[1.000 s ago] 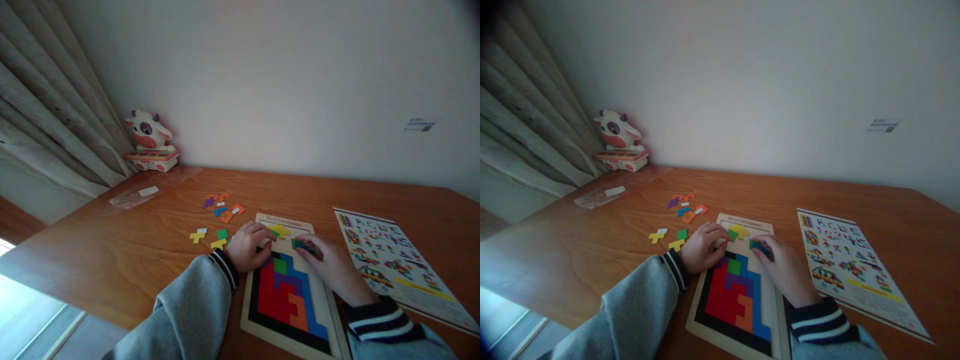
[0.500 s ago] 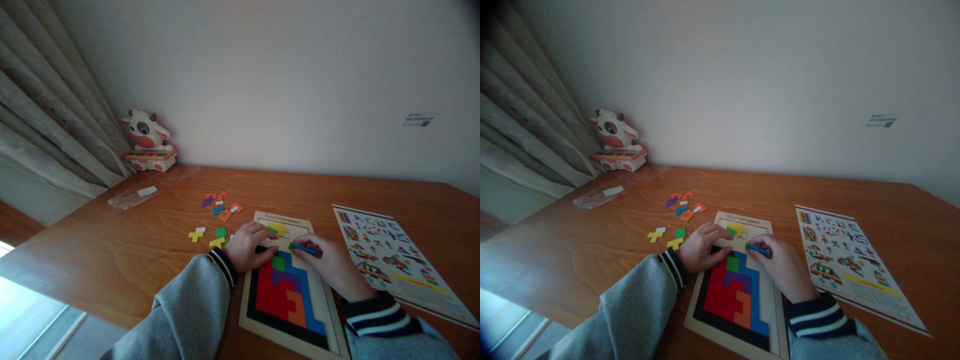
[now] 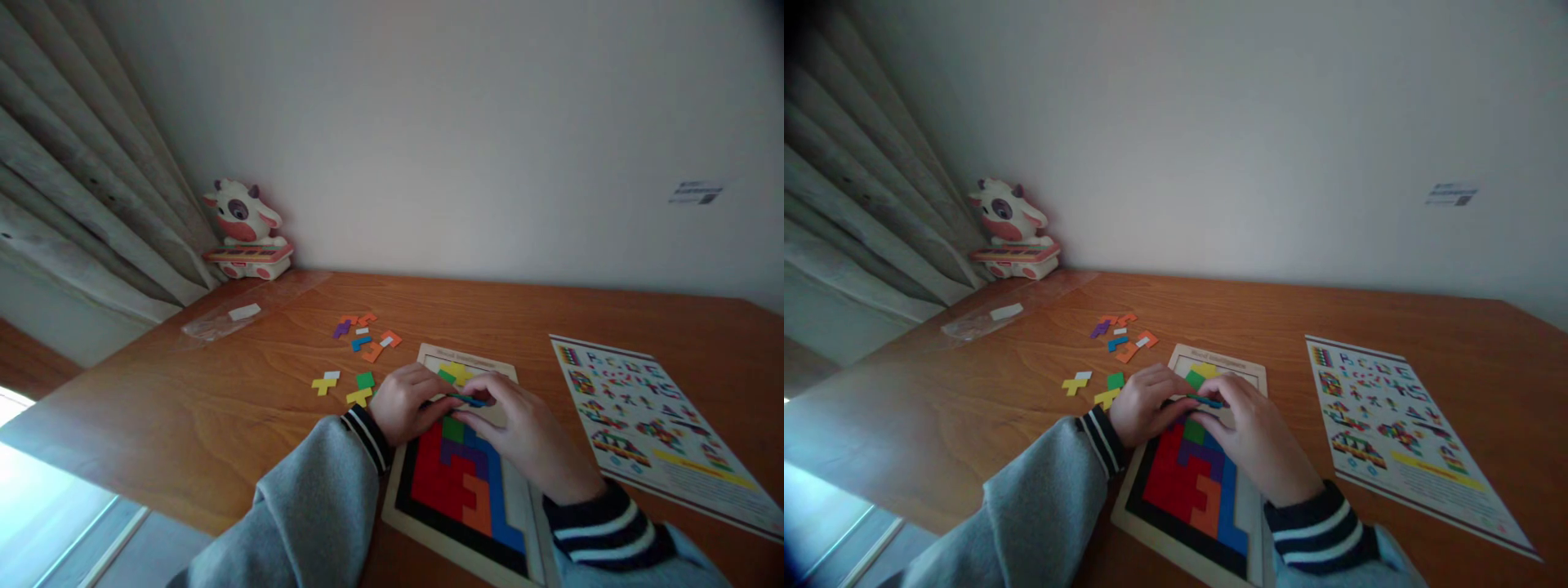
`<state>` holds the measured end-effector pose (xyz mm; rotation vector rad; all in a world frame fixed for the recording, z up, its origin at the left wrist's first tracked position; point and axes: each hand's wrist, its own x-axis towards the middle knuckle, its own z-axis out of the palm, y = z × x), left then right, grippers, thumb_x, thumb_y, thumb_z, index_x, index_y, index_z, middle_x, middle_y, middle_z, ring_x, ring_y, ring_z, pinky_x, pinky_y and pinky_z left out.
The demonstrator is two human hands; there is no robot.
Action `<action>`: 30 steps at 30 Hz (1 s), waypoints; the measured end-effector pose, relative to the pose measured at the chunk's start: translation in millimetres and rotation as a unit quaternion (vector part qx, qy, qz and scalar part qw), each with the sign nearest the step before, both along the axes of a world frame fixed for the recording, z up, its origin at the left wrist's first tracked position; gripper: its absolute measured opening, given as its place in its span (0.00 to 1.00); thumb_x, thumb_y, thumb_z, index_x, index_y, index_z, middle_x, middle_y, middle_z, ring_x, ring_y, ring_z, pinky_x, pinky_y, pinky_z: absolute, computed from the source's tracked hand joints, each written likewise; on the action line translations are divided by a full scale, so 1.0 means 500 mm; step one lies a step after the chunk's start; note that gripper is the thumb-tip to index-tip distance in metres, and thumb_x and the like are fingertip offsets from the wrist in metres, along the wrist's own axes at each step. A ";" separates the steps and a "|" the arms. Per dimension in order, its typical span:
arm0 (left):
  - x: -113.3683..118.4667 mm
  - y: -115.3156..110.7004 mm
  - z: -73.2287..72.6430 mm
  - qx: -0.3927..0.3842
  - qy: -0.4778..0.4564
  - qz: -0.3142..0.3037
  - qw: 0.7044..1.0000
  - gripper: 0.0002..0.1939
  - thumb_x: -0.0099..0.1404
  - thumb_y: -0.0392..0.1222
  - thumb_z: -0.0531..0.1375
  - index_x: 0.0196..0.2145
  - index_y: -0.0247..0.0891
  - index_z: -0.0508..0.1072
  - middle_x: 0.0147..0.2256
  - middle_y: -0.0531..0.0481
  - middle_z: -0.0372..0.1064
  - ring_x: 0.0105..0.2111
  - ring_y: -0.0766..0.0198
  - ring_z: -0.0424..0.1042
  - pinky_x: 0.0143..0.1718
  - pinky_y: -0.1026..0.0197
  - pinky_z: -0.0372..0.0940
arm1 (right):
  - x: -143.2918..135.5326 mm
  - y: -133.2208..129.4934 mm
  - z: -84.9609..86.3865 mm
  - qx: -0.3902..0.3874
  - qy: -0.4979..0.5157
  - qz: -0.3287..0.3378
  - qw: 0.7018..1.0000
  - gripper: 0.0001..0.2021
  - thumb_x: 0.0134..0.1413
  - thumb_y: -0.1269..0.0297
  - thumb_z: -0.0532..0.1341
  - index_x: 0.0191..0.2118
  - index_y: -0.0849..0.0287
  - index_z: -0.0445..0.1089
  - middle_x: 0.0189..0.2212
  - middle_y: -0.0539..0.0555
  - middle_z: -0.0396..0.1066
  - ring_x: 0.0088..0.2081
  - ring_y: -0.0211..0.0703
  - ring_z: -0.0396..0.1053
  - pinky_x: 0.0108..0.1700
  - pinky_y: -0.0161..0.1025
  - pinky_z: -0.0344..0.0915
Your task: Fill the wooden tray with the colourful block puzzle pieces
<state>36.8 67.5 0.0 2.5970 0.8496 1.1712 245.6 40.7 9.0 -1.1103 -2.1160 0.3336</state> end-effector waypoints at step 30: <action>-0.031 0.044 -0.016 -0.080 0.089 0.032 0.992 0.16 0.68 0.46 0.58 0.51 0.39 0.71 0.48 0.44 0.74 0.50 0.55 0.70 0.53 0.53 0.63 | -0.003 0.146 -0.073 -0.226 0.063 -0.047 0.971 0.15 0.42 0.61 0.71 0.38 0.58 0.73 0.36 0.57 0.77 0.36 0.48 0.74 0.40 0.44 0.70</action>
